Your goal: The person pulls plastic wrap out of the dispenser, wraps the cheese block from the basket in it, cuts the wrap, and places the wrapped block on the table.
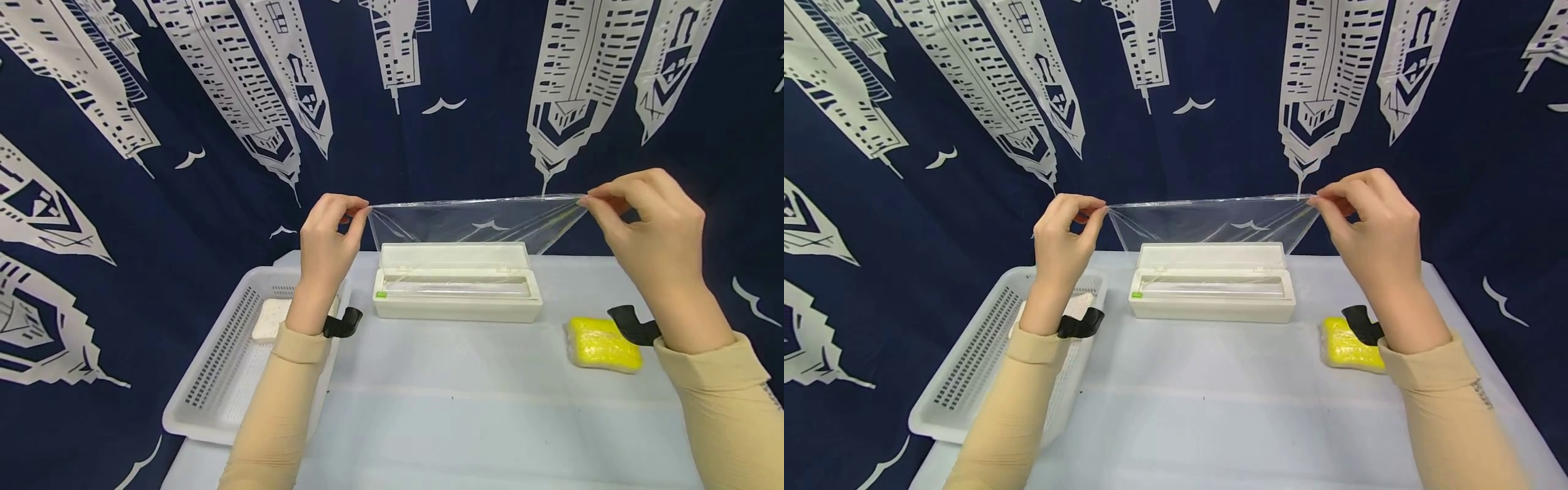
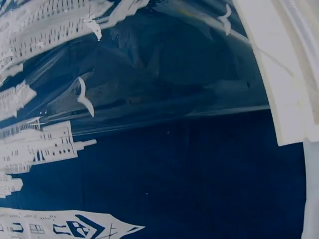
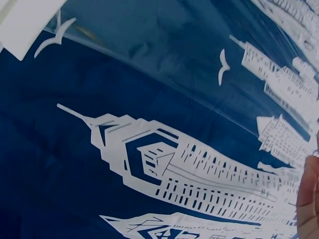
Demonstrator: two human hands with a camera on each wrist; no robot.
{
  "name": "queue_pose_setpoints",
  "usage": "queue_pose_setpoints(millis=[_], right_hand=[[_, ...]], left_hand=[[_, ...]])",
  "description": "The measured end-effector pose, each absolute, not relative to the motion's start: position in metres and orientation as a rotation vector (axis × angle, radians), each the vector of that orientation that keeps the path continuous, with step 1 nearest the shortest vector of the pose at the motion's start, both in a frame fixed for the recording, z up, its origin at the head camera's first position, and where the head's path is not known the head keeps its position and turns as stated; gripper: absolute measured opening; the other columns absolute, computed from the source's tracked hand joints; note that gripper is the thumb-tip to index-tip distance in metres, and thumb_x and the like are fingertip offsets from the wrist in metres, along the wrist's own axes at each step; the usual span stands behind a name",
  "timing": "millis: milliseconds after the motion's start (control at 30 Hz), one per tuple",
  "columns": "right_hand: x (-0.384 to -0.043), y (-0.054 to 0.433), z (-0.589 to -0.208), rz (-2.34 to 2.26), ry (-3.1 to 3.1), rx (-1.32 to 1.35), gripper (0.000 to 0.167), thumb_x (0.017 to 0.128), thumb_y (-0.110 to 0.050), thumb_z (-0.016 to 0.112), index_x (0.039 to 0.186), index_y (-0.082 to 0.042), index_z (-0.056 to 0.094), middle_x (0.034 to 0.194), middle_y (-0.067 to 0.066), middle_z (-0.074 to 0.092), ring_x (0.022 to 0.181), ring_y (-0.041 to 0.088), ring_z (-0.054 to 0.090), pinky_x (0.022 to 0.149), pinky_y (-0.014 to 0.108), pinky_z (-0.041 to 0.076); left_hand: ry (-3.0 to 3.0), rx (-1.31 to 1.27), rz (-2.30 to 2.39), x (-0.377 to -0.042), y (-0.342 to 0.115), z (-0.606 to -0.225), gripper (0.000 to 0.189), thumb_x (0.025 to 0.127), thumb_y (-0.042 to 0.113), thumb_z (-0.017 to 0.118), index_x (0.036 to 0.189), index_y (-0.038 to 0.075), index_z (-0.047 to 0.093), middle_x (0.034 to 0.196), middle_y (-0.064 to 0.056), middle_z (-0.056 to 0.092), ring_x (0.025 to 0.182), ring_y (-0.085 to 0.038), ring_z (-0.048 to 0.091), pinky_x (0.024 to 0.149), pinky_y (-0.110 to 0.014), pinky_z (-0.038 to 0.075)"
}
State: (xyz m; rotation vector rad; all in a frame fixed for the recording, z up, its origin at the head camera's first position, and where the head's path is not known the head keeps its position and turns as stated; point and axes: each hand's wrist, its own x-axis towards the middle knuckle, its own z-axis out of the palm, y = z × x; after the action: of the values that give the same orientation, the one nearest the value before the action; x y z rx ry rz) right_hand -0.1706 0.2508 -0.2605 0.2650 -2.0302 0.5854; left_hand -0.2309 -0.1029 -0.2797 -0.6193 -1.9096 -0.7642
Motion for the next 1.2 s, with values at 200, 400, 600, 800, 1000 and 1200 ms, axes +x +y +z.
queue_pose_setpoints(millis=[200, 400, 600, 800, 1000, 1200], right_hand=[[-0.139, 0.257, -0.278, 0.553, -2.111, 0.325, 0.015, 0.075, 0.005, 0.081, 0.088, 0.004, 0.072, 0.083, 0.017, 0.067, 0.083, -0.017, 0.037, 0.076, -0.002, 0.028], [-0.102, 0.262, -0.299, 0.571, -2.220, 0.430, 0.013, 0.075, -0.006, 0.084, 0.083, -0.004, 0.075, 0.078, 0.001, 0.068, 0.079, -0.022, 0.039, 0.068, 0.000, 0.034], [-0.066, 0.267, -0.325, 0.703, -2.350, 0.418, 0.028, 0.063, 0.000, 0.088, 0.078, -0.020, 0.074, 0.080, -0.024, 0.060, 0.072, -0.018, 0.044, 0.058, 0.006, 0.038], [-0.039, 0.268, -0.369, 0.915, -2.618, 0.260, 0.028, 0.073, -0.006, 0.084, 0.080, -0.029, 0.070, 0.076, -0.019, 0.060, 0.066, -0.003, 0.049, 0.058, 0.009, 0.039], [-0.030, 0.272, -0.401, 1.023, -3.094, -0.060, 0.012, 0.091, -0.035, 0.070, 0.093, -0.023, 0.067, 0.085, -0.011, 0.064, 0.068, 0.004, 0.051, 0.057, 0.020, 0.041], [-0.022, 0.264, -0.433, 1.121, -3.331, -0.378, 0.032, 0.091, -0.047, 0.065, 0.096, -0.016, 0.066, 0.078, -0.005, 0.060, 0.067, 0.009, 0.050, 0.058, 0.021, 0.041]], left_hand=[[-1.929, -0.719, -0.741, -0.206, -0.116, -0.299, 0.004, 0.088, 0.007, 0.072, 0.088, 0.004, 0.070, 0.086, -0.010, 0.067, 0.080, -0.022, 0.063, 0.071, -0.030, 0.054], [-1.988, -0.785, -0.716, -0.180, -0.130, -0.319, 0.010, 0.093, 0.014, 0.069, 0.091, 0.004, 0.069, 0.089, -0.009, 0.068, 0.082, -0.022, 0.064, 0.073, -0.029, 0.054], [-2.009, -0.927, -0.752, -0.153, -0.143, -0.333, 0.024, 0.099, 0.025, 0.059, 0.090, 0.004, 0.067, 0.085, -0.005, 0.068, 0.077, -0.018, 0.061, 0.069, -0.027, 0.051], [-2.154, -1.028, -0.850, -0.123, -0.157, -0.369, 0.023, 0.099, 0.030, 0.058, 0.092, 0.011, 0.068, 0.085, 0.003, 0.067, 0.075, -0.008, 0.057, 0.066, -0.018, 0.049], [-2.346, -0.997, -0.914, -0.096, -0.159, -0.415, 0.011, 0.094, 0.026, 0.066, 0.090, 0.016, 0.067, 0.082, 0.009, 0.064, 0.075, -0.001, 0.055, 0.066, -0.012, 0.047], [-2.461, -0.975, -0.965, -0.074, -0.158, -0.444, 0.012, 0.084, 0.012, 0.077, 0.088, 0.018, 0.067, 0.079, 0.013, 0.062, 0.073, 0.003, 0.054, 0.063, -0.013, 0.048]])
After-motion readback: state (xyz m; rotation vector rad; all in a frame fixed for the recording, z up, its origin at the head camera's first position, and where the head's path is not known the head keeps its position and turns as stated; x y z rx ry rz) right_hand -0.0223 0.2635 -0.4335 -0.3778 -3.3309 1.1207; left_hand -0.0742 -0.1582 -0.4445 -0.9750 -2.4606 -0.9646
